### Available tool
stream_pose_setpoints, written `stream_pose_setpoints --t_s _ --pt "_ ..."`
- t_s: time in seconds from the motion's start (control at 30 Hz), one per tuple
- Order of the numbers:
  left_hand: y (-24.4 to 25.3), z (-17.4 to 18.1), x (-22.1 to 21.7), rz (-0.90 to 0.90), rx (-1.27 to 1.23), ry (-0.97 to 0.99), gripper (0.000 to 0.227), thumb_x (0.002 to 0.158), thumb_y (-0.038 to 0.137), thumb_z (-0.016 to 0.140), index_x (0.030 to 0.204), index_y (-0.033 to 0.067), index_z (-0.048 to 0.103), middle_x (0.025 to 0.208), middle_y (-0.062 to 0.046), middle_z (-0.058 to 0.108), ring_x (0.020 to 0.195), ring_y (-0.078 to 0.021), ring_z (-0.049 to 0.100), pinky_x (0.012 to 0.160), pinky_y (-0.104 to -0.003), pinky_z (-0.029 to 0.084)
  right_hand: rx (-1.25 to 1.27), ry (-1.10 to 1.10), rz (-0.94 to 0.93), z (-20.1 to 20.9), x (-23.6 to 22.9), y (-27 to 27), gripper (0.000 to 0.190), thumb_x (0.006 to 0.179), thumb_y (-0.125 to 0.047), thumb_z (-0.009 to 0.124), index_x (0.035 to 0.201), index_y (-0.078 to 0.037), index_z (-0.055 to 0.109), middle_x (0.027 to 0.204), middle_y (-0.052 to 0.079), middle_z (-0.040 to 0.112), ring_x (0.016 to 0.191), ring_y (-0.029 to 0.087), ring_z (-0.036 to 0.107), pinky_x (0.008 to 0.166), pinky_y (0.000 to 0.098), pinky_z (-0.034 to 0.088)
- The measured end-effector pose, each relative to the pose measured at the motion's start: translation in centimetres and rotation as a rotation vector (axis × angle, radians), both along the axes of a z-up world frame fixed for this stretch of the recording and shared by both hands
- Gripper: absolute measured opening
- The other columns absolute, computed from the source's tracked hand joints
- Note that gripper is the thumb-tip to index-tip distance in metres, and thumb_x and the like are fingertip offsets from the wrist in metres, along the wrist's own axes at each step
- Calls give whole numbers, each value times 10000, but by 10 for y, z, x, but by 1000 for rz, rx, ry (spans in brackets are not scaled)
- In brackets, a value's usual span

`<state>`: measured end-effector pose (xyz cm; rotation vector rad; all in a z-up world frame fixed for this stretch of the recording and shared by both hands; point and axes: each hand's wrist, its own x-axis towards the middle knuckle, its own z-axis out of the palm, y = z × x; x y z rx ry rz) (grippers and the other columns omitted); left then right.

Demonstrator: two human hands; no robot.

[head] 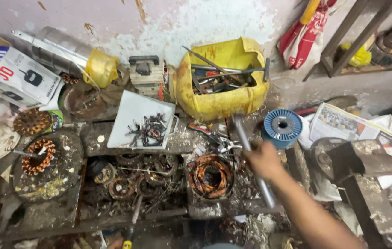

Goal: The person uses a hammer to strike a metal stator component clamped in a vise, then switches to pliers to cut and remove copper windings from the stator. The removed copper pieces are placed into a container on the workbench.

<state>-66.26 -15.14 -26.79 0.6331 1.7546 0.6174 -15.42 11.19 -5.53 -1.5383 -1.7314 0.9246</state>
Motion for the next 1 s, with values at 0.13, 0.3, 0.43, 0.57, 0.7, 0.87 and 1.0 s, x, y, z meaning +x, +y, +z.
stream_pose_setpoints --t_s 0.13,0.3,0.43,0.57,0.7,0.87,1.0 --pt "-3 34 12 86 182 -465 512 765 337 647 1102 -48 684 848 -193 743 696 -318 693 616 -437 555 -397 974 -71 88 -27 77 251 991 -252 595 941 -14 659 776 124 648 577 197 570 493 307 474" --pt "48 153 111 468 517 -738 353 772 381 592 898 50 591 800 -173 703 653 -270 617 563 -395 451 -541 1123 -19 103 -38 48 95 949 -201 580 959 -122 633 806 98 645 672 171 588 536 260 501" --pt "126 227 175 41 687 -1227 274 812 272 611 877 9 568 737 -130 562 654 -238 512 638 -373 421 -700 719 66 42 -32 -71 160 870 -108 673 1012 -34 662 806 108 711 660 190 645 572 333 541" --pt "258 260 205 84 485 -862 302 658 185 503 913 62 609 851 -104 625 720 -246 567 626 -392 475 -815 879 -119 0 -9 -131 244 894 -130 669 1107 -15 697 788 102 690 588 182 600 512 315 507" --pt "423 301 244 -136 777 -919 169 724 163 566 852 67 623 801 -130 634 695 -278 605 677 -423 514 -762 1010 -292 -66 59 -163 216 884 -111 668 1072 -4 658 782 90 671 569 158 575 487 312 469" --pt "536 313 265 -179 1007 78 288 760 236 653 898 -2 738 855 -93 706 757 -183 628 732 -383 494 514 -150 87 -158 152 -213 295 897 -221 670 1170 -128 731 1154 103 747 1000 174 752 869 323 605" --pt "525 301 277 -157 776 -553 309 722 122 583 1007 100 700 872 -74 614 639 -193 509 520 -429 473 -791 947 -531 -173 176 -248 319 930 -133 734 1214 4 688 1076 287 736 982 367 696 895 479 547"
